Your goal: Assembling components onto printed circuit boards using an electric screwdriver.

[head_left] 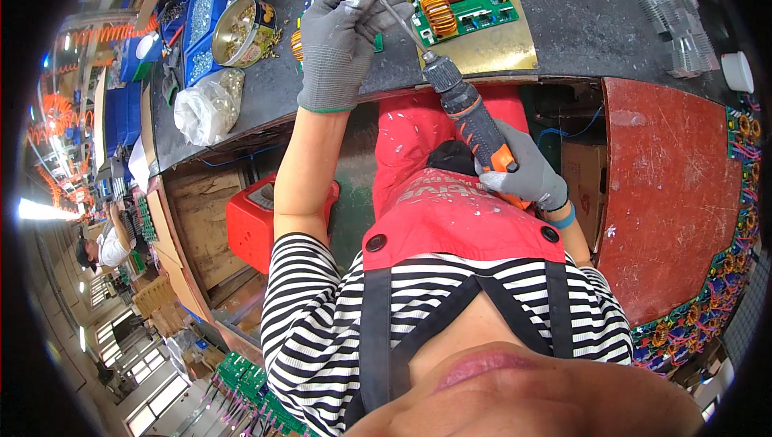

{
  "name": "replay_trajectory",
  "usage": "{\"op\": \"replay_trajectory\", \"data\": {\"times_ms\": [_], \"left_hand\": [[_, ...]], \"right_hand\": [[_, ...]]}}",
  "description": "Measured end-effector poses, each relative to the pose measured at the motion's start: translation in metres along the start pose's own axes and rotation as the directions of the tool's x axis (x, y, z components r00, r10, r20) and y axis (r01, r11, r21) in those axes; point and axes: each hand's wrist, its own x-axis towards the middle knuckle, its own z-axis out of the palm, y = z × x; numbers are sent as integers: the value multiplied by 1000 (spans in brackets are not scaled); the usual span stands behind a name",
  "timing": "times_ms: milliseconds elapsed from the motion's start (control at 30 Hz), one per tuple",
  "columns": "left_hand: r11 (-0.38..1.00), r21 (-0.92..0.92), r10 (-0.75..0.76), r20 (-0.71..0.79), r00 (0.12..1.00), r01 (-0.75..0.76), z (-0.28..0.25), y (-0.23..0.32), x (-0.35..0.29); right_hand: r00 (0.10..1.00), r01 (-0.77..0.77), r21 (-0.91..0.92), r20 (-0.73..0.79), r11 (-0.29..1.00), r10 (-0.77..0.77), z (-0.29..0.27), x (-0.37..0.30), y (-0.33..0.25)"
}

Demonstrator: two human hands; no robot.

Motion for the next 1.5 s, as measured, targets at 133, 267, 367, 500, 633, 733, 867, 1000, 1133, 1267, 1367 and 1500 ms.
{"op": "replay_trajectory", "data": {"times_ms": [133,267,367,500,633,733,867,1000,1133,1267,1367,1500], "left_hand": [[999,33,23,-36,999,-22,2,-4,1],[996,34,81,-11,997,-80,3,-12,2],[995,43,94,-46,995,-92,10,-15,3],[998,-30,45,-45,998,-46,7,-16,3],[992,-123,-48,-70,996,39,4,-16,4],[990,-137,-46,-49,998,39,18,-18,4],[876,409,180,211,961,-253,5,-34,5],[976,17,-219,131,967,219,57,-36,29],[974,216,-120,247,962,66,122,-51,65],[530,699,161,473,866,-480,192,-93,164],[337,759,195,523,830,-557,227,-124,251],[-147,875,162,481,861,-461,275,-171,340]], "right_hand": [[994,5,-148,-110,989,-21,4,-3,-7],[976,3,-338,-202,941,-76,9,-6,-12],[953,-42,-407,-290,913,-85,18,-6,-8],[911,-34,-491,-374,871,-175,20,-6,-3],[976,-72,-379,-220,923,-14,9,-6,-12],[937,-11,-416,-322,909,-136,15,-7,-5],[883,-98,-479,-446,872,-146,16,-6,-1],[914,-70,-260,-403,963,-43,0,-15,8],[813,24,-205,-565,979,-138,-12,-29,23],[630,31,-124,-768,992,-116,-38,-45,31],[531,89,-44,-843,995,-85,-46,-48,47],[497,83,-17,-866,996,-56,-51,-58,37]]}}
